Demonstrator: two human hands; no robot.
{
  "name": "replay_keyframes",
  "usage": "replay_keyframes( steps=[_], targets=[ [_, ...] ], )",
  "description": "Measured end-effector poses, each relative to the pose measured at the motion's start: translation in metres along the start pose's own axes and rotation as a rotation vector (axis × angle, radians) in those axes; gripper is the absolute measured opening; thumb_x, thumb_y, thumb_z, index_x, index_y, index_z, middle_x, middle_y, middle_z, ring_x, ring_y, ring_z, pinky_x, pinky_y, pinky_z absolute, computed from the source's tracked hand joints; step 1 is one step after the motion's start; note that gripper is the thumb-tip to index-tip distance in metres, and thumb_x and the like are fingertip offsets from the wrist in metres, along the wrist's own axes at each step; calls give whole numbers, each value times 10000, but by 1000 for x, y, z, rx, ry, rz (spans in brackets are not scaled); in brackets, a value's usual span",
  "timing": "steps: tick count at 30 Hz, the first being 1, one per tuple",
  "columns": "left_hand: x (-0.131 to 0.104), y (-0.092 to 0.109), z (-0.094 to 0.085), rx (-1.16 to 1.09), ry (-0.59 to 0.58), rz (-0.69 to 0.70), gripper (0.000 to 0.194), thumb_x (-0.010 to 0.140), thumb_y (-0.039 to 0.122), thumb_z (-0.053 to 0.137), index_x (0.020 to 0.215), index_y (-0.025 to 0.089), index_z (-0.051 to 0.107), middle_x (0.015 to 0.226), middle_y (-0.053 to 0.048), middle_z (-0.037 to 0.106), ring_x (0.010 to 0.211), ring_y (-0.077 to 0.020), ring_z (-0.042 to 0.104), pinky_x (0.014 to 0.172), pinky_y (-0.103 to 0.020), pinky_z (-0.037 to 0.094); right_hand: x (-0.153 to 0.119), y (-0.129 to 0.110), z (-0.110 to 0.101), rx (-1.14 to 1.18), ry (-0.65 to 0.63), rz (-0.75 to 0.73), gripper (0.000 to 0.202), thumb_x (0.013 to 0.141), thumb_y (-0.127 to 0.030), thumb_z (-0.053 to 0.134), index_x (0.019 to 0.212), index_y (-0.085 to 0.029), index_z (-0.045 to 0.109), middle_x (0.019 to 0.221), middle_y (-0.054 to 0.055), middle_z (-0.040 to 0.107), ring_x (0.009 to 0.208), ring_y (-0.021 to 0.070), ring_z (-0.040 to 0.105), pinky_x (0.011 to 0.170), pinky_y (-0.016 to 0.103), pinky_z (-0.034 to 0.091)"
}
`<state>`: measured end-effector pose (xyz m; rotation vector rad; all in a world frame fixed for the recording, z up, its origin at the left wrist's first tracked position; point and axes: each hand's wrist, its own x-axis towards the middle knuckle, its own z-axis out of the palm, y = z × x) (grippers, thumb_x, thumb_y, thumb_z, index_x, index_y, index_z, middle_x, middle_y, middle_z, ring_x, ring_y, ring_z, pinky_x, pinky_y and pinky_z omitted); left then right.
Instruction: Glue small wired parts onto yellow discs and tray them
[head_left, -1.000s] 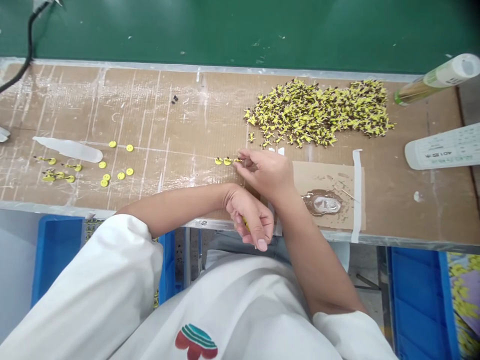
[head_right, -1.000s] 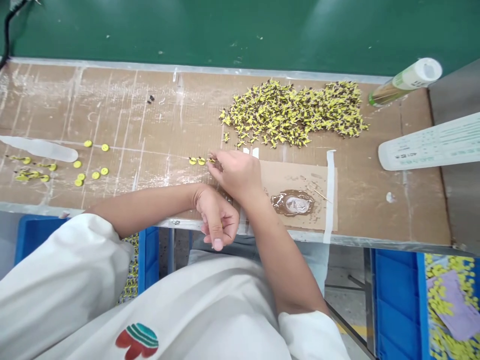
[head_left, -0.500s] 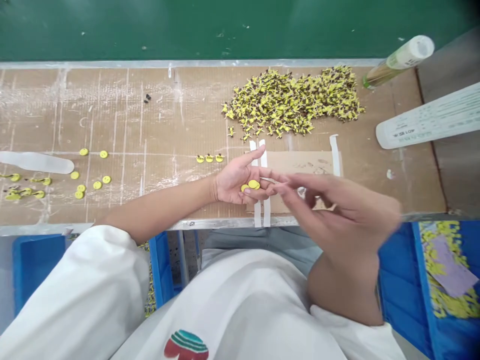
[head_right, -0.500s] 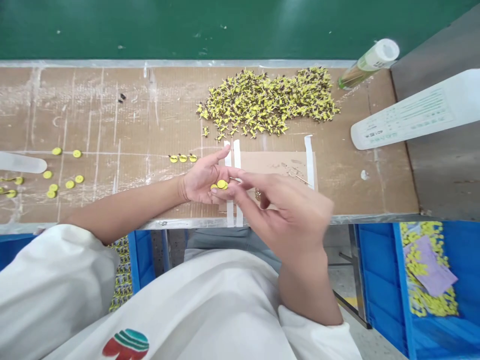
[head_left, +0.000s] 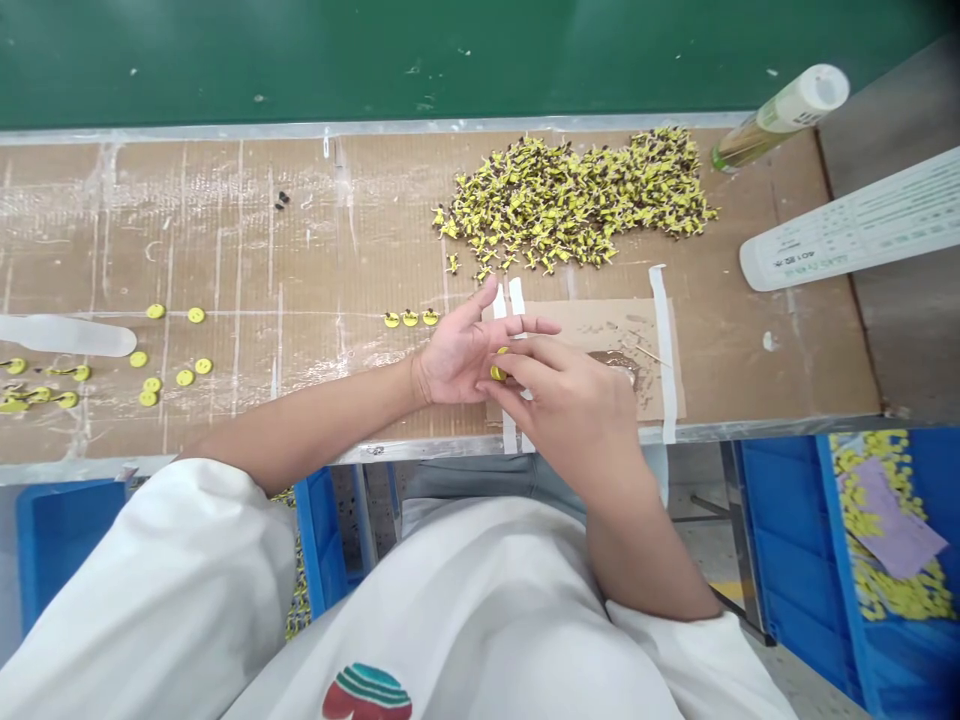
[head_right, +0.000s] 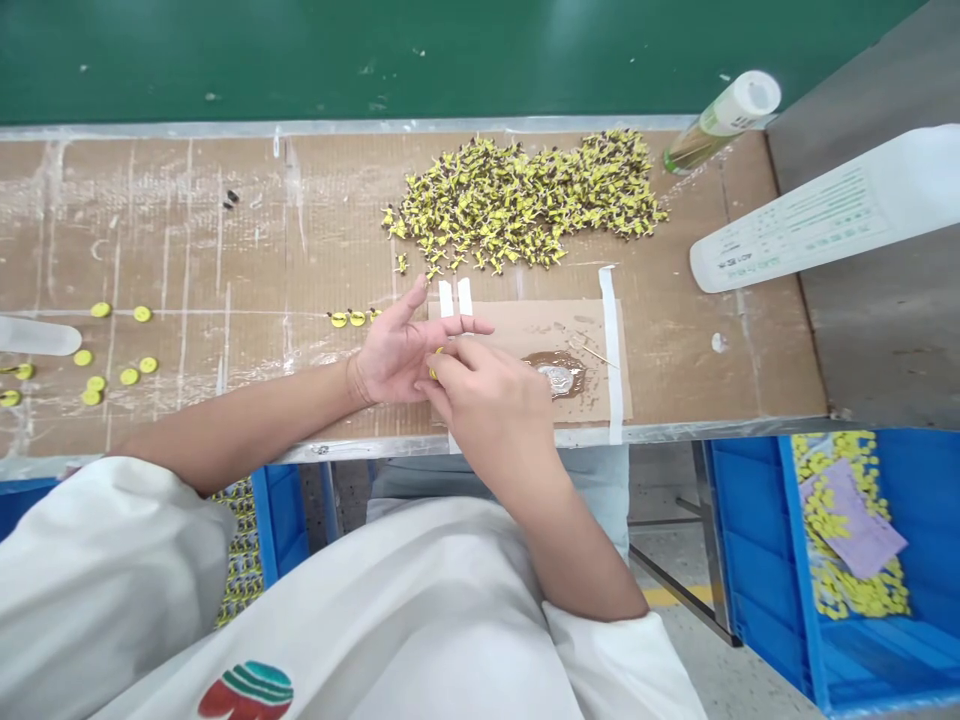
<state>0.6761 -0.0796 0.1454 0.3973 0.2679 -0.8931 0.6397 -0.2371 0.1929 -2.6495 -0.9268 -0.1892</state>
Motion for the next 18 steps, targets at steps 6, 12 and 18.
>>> replay_keyframes(
  steps=[6, 12, 18],
  targets=[
    [1, 0, -3, 22, -79, 19, 771, 913, 783, 301, 1040, 139, 706, 759, -76, 656, 655, -174, 613, 639, -282, 477, -3, 19, 1, 230, 47, -29, 120, 952, -186, 661, 1009, -241, 751, 977, -24, 747, 852, 151, 704, 692, 272, 495],
    [3, -3, -4, 21, -119, -61, 521, 1002, 550, 402, 924, 130, 700, 736, -61, 610, 627, -137, 568, 598, -251, 452, -4, 20, 15, 665, 287, 409, 146, 805, -266, 830, 948, -264, 795, 914, -14, 759, 742, 172, 723, 667, 279, 598],
    [5, -7, -5, 20, -34, -55, 200, 973, 198, 536, 874, 94, 674, 660, -18, 547, 583, -94, 546, 532, -188, 410, -3, 22, 16, 790, 276, 543, 152, 755, -267, 857, 897, -274, 803, 896, -4, 757, 799, 212, 745, 731, 317, 654]
  ],
)
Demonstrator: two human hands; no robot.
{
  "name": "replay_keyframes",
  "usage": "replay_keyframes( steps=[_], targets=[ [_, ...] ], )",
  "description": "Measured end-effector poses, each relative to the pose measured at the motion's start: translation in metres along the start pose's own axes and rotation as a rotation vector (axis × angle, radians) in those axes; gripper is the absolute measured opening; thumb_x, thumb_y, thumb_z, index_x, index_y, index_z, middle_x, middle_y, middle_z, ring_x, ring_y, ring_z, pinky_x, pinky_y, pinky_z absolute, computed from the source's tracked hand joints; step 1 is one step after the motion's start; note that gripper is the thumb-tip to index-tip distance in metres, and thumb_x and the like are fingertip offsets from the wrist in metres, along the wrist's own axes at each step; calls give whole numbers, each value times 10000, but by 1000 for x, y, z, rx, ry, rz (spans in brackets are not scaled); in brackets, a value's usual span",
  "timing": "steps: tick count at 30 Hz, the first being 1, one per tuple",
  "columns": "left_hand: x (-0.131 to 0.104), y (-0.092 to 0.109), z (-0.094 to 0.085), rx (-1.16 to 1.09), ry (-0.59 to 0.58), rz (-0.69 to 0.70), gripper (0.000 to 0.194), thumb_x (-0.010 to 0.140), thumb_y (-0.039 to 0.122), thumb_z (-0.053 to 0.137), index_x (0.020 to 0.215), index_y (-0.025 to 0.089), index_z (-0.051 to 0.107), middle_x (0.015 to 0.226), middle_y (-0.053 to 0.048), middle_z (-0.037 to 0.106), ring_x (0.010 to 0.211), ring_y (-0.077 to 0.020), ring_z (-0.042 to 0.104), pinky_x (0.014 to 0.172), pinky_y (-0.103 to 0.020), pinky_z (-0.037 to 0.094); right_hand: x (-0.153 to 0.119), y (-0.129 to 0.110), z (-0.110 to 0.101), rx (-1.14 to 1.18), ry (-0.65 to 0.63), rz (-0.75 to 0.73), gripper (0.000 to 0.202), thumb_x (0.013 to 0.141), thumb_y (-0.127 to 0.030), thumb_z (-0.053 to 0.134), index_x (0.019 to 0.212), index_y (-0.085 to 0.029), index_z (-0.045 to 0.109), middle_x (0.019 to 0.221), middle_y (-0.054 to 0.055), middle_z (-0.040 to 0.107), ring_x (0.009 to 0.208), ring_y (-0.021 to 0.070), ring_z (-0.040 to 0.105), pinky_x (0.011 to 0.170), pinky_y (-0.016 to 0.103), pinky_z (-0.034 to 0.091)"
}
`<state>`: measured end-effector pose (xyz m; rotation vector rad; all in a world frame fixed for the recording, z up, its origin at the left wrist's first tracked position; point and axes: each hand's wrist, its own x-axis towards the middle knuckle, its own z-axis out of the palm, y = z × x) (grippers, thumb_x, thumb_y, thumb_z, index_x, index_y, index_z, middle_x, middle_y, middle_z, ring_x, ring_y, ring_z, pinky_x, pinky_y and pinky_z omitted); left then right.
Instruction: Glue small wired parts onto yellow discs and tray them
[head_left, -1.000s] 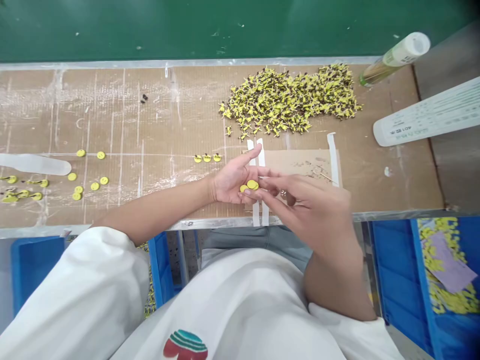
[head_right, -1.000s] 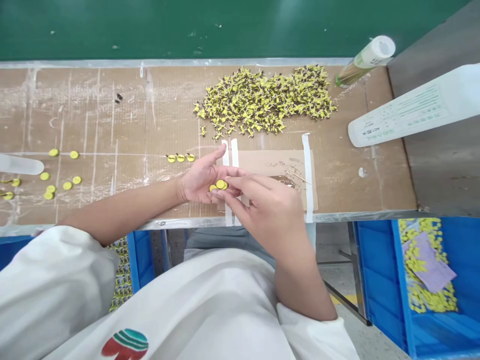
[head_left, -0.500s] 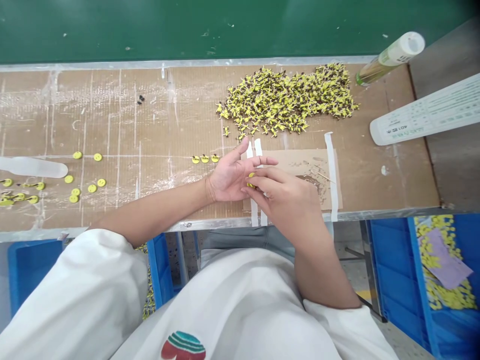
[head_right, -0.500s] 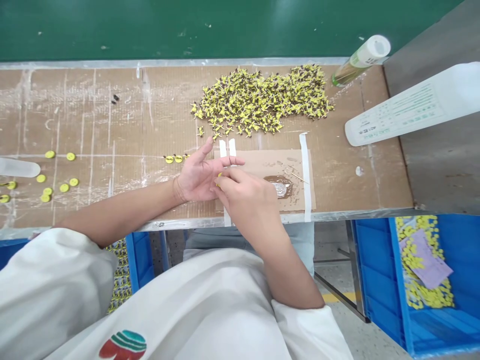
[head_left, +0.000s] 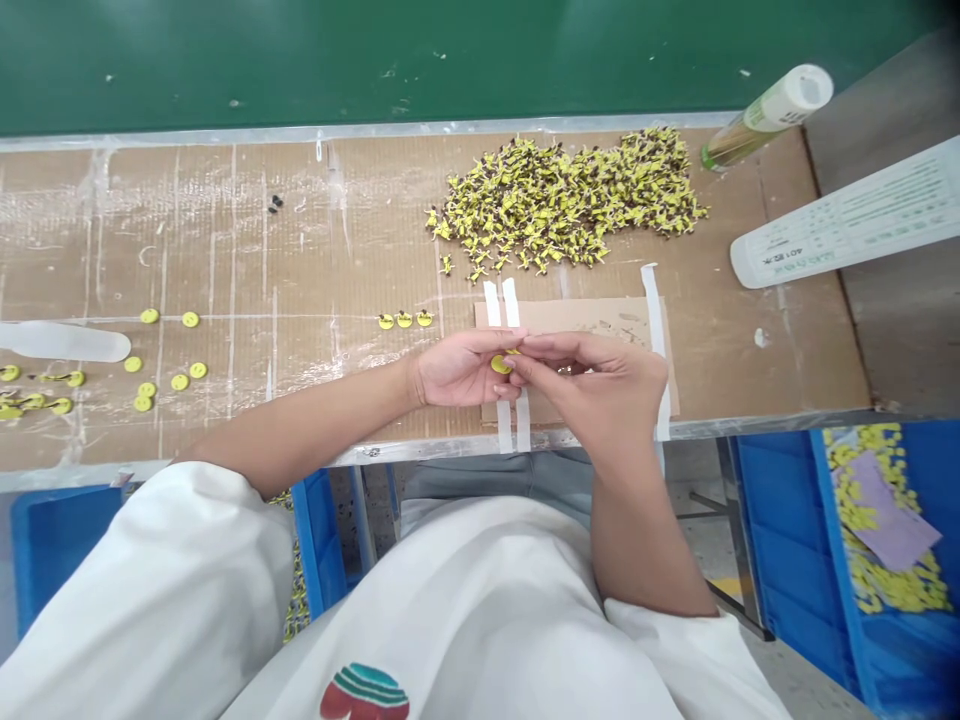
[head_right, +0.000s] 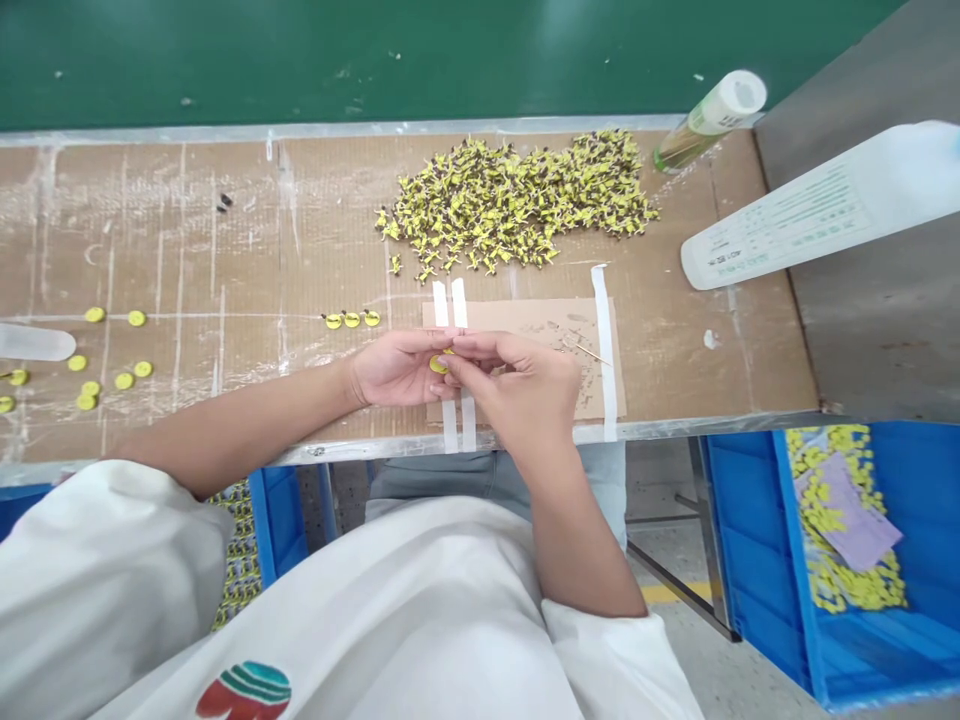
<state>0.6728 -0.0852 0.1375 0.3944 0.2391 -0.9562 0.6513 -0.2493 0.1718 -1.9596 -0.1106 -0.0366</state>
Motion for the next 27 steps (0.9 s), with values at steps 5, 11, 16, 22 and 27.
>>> replay_keyframes(
  steps=[5, 11, 16, 22, 27],
  targets=[
    [1, -1, 1, 33, -30, 59, 124, 927, 186, 644, 867, 82, 676, 720, -25, 588, 610, -76, 558, 505, -158, 397, 4, -5, -11, 194, -47, 142, 266, 694, -339, 914, 898, -216, 797, 858, 39, 756, 750, 218, 743, 723, 331, 669],
    [2, -2, -2, 153, -103, 145, 252, 827, 230, 799, 989, 45, 744, 845, -67, 682, 710, -66, 624, 606, -144, 484, 6, -1, -13, 286, 75, 186, 398, 610, -400, 969, 879, -187, 769, 823, 55, 752, 661, 203, 723, 605, 300, 646],
    [3, -3, -2, 190, -71, 185, 282, 775, 264, 850, 981, 87, 775, 915, -73, 731, 695, -54, 624, 595, -150, 485, 9, 4, -15, 367, 134, 200, 422, 566, -380, 992, 860, -196, 752, 772, 45, 740, 609, 182, 697, 563, 277, 621],
    [3, -5, -2, 181, -33, 236, 345, 736, 208, 874, 1061, 134, 783, 824, -23, 726, 684, -49, 657, 604, -132, 492, 9, 1, -14, 315, 72, 209, 393, 644, -417, 948, 884, -174, 756, 819, 65, 747, 541, 148, 646, 437, 235, 531],
    [2, -5, -5, 149, -76, 240, 320, 820, 101, 781, 1128, 187, 773, 927, -33, 776, 827, -90, 742, 811, -173, 573, 8, -5, -9, 266, 101, 208, 447, 640, -450, 941, 940, -172, 761, 836, 70, 751, 591, 173, 682, 498, 262, 579]
  ],
)
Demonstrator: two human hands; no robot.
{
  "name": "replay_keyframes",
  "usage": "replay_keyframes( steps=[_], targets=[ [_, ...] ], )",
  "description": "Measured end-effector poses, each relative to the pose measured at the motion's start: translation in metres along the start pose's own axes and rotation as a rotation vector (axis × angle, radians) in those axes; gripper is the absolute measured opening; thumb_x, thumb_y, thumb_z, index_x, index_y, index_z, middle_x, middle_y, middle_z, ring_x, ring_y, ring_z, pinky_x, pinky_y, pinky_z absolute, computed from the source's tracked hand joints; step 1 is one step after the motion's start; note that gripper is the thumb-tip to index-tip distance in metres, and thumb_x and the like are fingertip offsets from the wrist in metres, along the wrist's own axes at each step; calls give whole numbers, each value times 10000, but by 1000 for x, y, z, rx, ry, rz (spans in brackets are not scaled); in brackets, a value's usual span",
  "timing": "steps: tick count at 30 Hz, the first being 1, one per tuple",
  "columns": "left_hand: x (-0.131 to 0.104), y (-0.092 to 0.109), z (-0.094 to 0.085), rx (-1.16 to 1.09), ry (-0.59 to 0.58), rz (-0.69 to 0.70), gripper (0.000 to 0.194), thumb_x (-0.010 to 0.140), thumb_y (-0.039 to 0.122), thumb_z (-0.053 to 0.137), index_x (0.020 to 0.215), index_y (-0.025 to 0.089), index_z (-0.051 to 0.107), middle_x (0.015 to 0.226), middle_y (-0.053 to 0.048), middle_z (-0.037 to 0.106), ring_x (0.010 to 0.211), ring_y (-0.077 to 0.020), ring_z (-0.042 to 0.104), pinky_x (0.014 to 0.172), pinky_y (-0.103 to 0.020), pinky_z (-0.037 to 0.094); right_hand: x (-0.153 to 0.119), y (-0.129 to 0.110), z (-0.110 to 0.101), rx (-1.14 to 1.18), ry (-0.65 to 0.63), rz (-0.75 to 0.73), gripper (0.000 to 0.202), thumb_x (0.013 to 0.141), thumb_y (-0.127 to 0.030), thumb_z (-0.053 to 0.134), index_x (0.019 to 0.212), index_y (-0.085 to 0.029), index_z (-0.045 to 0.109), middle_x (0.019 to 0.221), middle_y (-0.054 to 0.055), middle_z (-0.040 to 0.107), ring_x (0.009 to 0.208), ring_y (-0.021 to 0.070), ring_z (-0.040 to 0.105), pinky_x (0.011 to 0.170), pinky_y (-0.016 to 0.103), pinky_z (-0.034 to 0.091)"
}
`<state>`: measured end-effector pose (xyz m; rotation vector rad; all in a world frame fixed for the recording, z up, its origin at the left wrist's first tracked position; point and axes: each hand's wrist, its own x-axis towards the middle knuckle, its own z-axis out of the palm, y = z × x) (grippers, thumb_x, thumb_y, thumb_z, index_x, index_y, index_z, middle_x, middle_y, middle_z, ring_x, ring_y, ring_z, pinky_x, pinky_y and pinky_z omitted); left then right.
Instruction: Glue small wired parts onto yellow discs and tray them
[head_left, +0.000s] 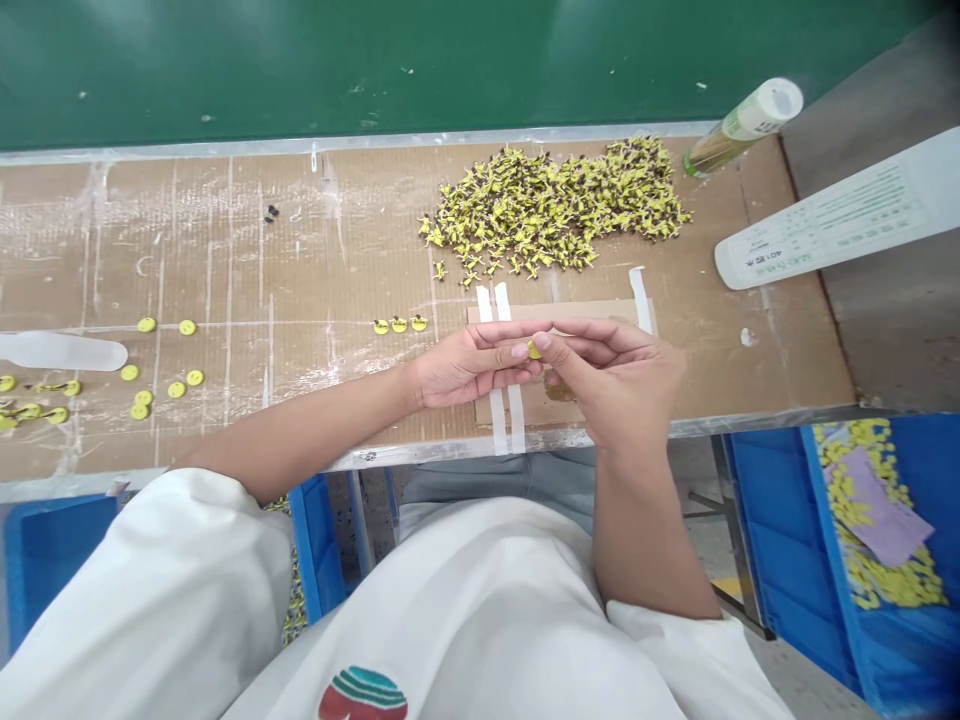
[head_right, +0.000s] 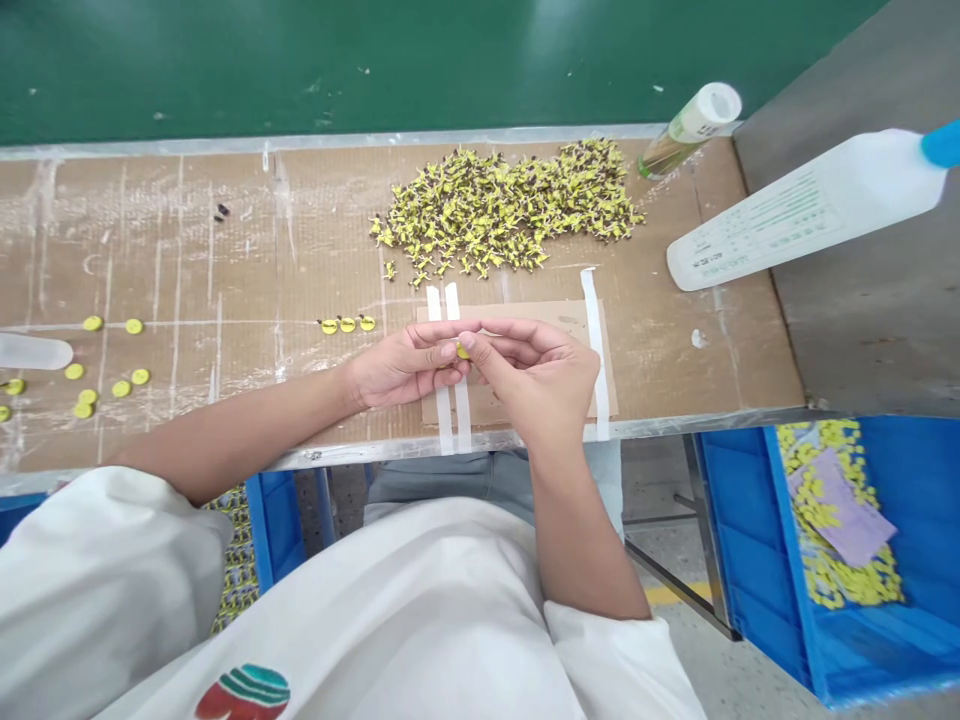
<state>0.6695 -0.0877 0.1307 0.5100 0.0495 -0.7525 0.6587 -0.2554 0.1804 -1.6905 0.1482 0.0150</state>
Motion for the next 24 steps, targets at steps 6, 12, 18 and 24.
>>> replay_keyframes(
  steps=[6, 12, 18, 24],
  targets=[
    [-1, 2, 0, -53, 32, 8, 243, 847, 33, 718, 1032, 173, 788, 936, -39, 784, 833, -99, 759, 833, -172, 585, 0, 0, 8, -6, 79, -120, 454, 620, -393, 964, 969, -192, 754, 834, 59, 748, 692, 193, 716, 580, 265, 580],
    [-4, 6, 3, -75, 1, -25, 212, 846, 44, 723, 1012, 161, 783, 931, -54, 779, 814, -106, 759, 783, -162, 595, 7, -4, 2, -87, 159, -208, 408, 795, -579, 813, 920, -197, 748, 801, 51, 727, 592, 169, 653, 523, 290, 529],
    [-5, 8, 6, -73, 71, -37, 181, 840, 34, 722, 966, 151, 774, 898, -47, 770, 782, -104, 759, 758, -158, 598, 14, -12, -9, -210, 262, -302, 330, 908, -524, 703, 859, -200, 747, 774, 42, 720, 515, 133, 561, 475, 267, 430],
    [-5, 7, 7, -49, 82, -29, 181, 769, 71, 809, 925, 161, 790, 814, -28, 756, 714, -91, 740, 653, -123, 584, -4, -10, -14, -303, -78, -479, 104, 865, -322, 790, 951, -264, 781, 896, 21, 726, 678, 131, 636, 587, 262, 515]
  ],
)
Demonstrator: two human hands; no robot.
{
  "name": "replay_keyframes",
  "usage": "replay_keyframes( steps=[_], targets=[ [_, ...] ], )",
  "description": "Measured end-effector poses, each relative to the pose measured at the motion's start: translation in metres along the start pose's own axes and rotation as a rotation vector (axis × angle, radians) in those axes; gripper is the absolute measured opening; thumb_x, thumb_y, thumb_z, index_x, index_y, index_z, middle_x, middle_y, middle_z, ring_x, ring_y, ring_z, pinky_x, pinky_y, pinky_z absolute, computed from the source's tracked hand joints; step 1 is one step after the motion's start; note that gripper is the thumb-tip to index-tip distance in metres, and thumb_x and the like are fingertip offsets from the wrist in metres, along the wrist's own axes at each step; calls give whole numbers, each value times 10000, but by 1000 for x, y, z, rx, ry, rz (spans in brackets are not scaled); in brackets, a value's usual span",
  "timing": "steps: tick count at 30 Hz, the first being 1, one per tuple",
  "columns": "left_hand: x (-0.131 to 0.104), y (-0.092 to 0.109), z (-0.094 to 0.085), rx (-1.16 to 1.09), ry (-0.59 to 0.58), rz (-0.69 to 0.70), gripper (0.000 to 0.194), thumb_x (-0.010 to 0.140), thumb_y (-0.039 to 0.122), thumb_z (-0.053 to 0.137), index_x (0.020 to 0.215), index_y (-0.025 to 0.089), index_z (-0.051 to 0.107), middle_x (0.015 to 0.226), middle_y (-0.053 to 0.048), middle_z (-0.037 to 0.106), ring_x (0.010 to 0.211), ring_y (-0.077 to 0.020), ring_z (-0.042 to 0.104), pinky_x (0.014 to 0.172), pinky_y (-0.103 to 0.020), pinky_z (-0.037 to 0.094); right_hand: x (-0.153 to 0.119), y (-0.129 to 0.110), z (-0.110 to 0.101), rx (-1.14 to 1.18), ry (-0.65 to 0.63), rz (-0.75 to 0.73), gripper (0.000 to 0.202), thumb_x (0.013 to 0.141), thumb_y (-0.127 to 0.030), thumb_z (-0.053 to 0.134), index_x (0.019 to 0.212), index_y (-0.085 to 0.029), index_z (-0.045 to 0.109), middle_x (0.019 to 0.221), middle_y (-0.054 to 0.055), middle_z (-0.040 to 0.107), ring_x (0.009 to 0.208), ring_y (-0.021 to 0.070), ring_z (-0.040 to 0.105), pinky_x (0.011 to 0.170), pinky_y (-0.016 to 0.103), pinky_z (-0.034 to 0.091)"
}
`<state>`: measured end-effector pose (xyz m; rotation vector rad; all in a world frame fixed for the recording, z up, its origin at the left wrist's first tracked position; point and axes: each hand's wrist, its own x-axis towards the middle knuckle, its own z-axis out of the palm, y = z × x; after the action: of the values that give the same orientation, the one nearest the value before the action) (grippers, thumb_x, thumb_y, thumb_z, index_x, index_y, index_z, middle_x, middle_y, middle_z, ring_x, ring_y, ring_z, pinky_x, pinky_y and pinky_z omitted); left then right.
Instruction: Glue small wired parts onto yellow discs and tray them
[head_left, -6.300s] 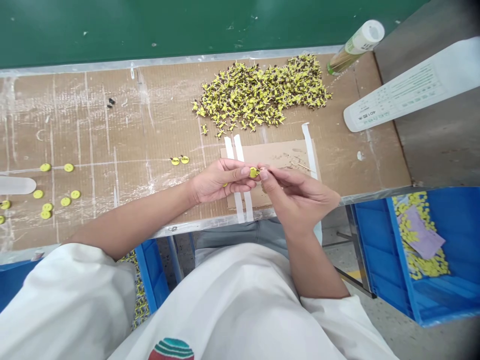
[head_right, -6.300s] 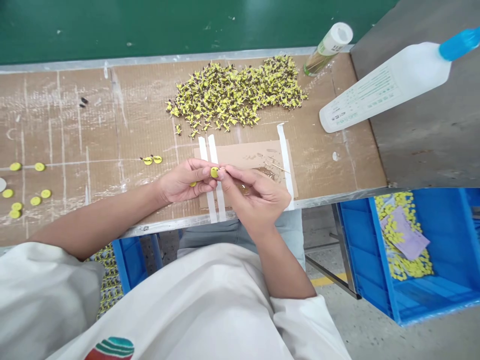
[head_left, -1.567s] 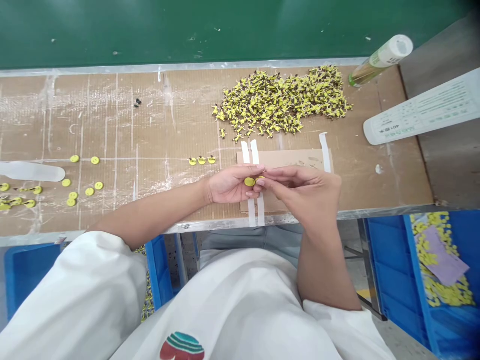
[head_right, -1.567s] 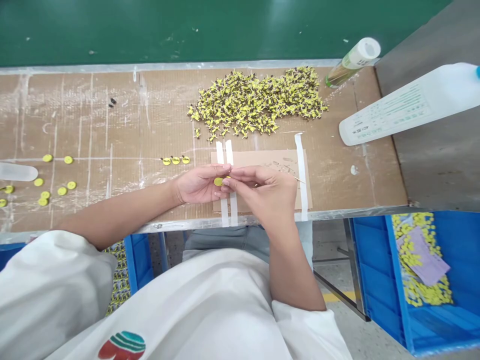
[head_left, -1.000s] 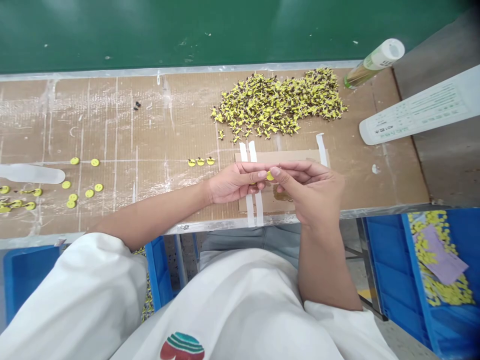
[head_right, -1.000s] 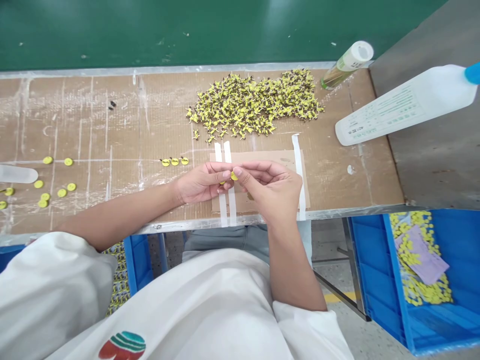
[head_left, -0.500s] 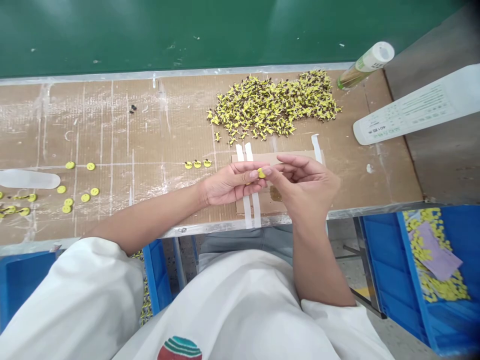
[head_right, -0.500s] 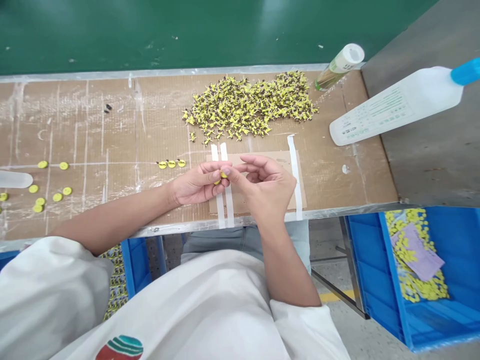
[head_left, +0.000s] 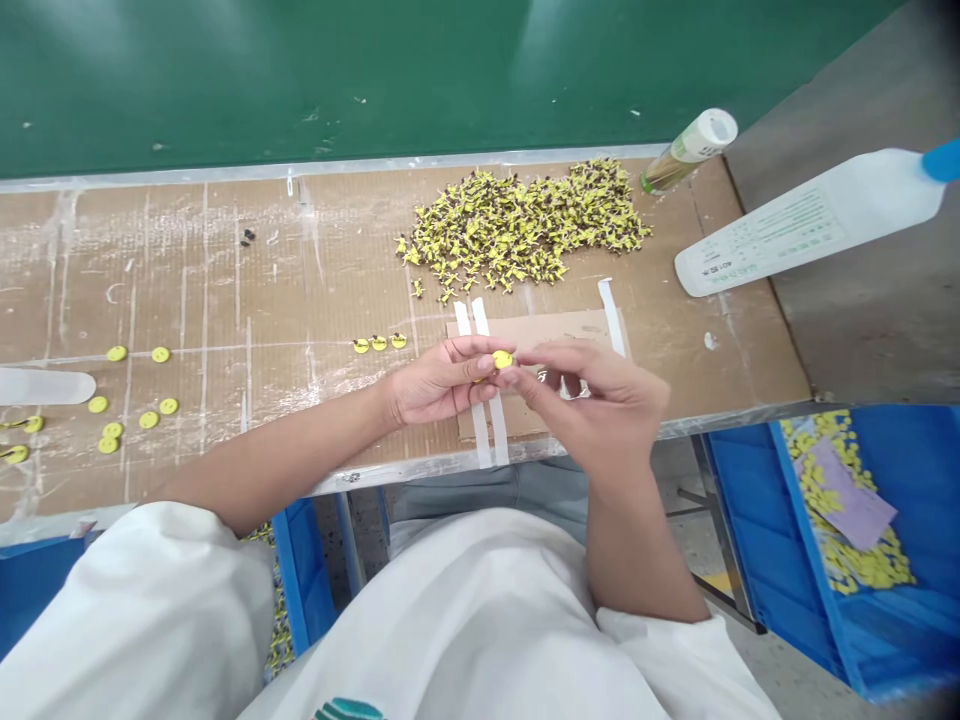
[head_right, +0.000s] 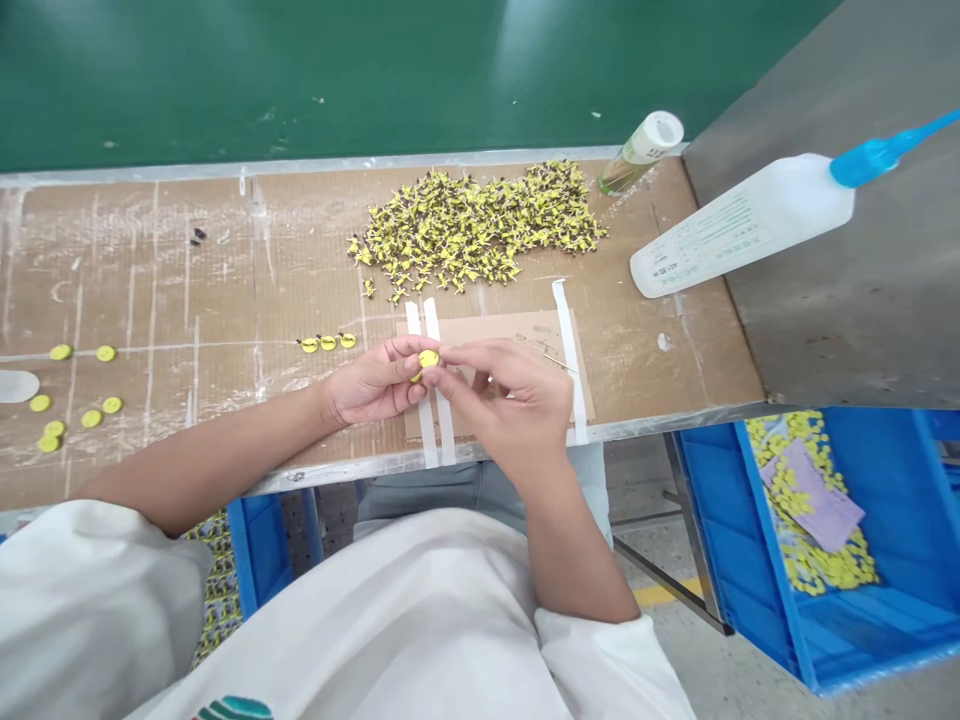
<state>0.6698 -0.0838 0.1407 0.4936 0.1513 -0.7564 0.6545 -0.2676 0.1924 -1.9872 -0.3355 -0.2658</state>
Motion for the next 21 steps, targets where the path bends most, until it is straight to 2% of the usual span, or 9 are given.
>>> replay_keyframes(
  steps=[2, 4, 10, 12, 14, 16, 18, 21],
  targets=[
    [1, -1, -1, 4, -10, 6, 220, 707, 126, 874, 911, 167, 799, 777, -14, 744, 642, -65, 703, 552, -88, 537, -2, -1, 1, -5, -77, -121, 68, 887, -261, 764, 946, -283, 788, 933, 21, 712, 760, 134, 655, 658, 268, 542],
    [1, -2, -1, 6, 0, 4, 270, 656, 172, 915, 903, 168, 805, 765, -10, 737, 586, -41, 658, 480, -71, 484, 0, 1, 1, -10, -111, -180, 93, 899, -228, 744, 955, -287, 790, 934, 22, 693, 810, 138, 661, 707, 276, 554],
    [0, -2, -3, 12, 15, -44, 302, 634, 169, 927, 911, 158, 807, 761, -25, 735, 530, -28, 610, 419, -72, 431, 1, 2, -1, -37, -150, -177, 51, 884, -276, 763, 927, -269, 788, 954, 35, 670, 787, 137, 652, 705, 283, 563],
    [-1, -1, -3, 16, -5, -44, 299, 646, 162, 919, 922, 153, 805, 742, -27, 731, 558, -50, 648, 429, -76, 452, 2, 0, -6, -50, -185, -185, 53, 885, -302, 764, 914, -265, 788, 984, 40, 671, 761, 132, 639, 676, 279, 549],
    [-1, -1, -2, 28, -5, -49, 276, 669, 125, 896, 927, 152, 801, 776, -37, 748, 629, -83, 706, 476, -87, 503, 10, 2, -14, -84, -153, -162, 95, 895, -345, 751, 891, -256, 784, 973, 45, 686, 744, 138, 634, 640, 276, 523],
    [-1, 0, 0, 40, 13, -49, 243, 706, 75, 857, 928, 154, 796, 842, -50, 770, 703, -109, 747, 547, -107, 556, 25, 15, -22, -152, -1, -78, 168, 911, -400, 727, 878, -243, 777, 880, 44, 699, 705, 151, 622, 614, 282, 496],
    [-1, 1, 2, 47, 29, -39, 211, 742, 42, 817, 920, 152, 792, 870, -54, 781, 721, -117, 760, 601, -123, 583, 48, 38, -29, -242, 165, 38, 234, 907, -453, 718, 903, -226, 775, 763, 34, 687, 618, 152, 584, 604, 296, 479],
    [0, 1, 3, 48, 36, -10, 201, 741, 29, 811, 899, 151, 792, 871, -55, 789, 715, -113, 762, 640, -127, 595, 85, 78, -30, -336, 131, 152, 269, 837, -466, 781, 900, -205, 787, 776, 42, 713, 597, 168, 591, 664, 339, 501]
  ],
)
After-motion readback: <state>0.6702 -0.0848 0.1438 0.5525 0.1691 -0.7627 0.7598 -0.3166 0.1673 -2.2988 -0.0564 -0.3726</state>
